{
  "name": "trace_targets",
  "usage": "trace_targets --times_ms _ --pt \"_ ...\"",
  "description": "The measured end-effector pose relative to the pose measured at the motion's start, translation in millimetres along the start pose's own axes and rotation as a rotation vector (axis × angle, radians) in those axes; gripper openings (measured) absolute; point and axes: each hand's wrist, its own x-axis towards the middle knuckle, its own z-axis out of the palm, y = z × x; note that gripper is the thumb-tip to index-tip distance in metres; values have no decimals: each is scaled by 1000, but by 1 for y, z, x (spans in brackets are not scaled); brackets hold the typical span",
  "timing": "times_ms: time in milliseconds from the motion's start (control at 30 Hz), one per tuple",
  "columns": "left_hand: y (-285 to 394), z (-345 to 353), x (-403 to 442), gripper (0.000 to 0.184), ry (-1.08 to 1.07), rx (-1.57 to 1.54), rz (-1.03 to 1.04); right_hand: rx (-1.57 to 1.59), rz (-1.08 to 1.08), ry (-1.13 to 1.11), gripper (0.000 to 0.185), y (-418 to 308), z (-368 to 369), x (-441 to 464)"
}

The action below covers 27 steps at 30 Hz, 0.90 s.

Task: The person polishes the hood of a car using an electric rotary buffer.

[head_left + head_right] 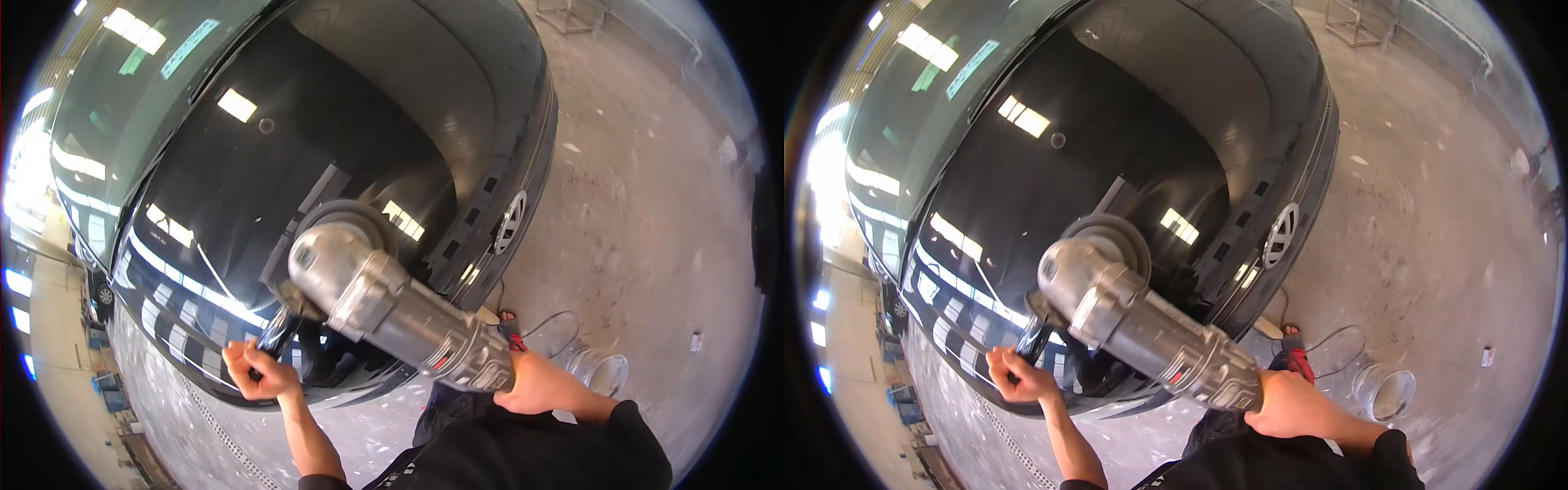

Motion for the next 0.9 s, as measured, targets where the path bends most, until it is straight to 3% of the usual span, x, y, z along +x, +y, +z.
trace_targets --times_ms 67,200,333,400,567,667,733,800,900 --pt "5 44 6 20 -88 -90 11 78 6 102 37 15 -23 0" --pt "47 136 13 23 -208 -218 108 130 218 173 31 51 -67 -2" --pt "84 188 7 19 -289 -271 175 292 78 210 27 104 -85 2" --pt "95 198 2 20 -308 -295 267 389 239 305 24 124 -81 6" --pt "96 157 -19 14 -328 -286 256 351 226 408 27 118 -51 1" --pt "81 105 -32 9 -269 -261 208 370 327 290 33 106 -27 -7" --pt "68 64 -42 9 -234 -162 218 154 286 260 40 115 0 -7" --pt "56 22 -53 11 -183 -77 196 159 277 180 44 105 16 -11" --pt "36 -41 -72 15 -126 6 124 120 94 128 44 98 49 -10"
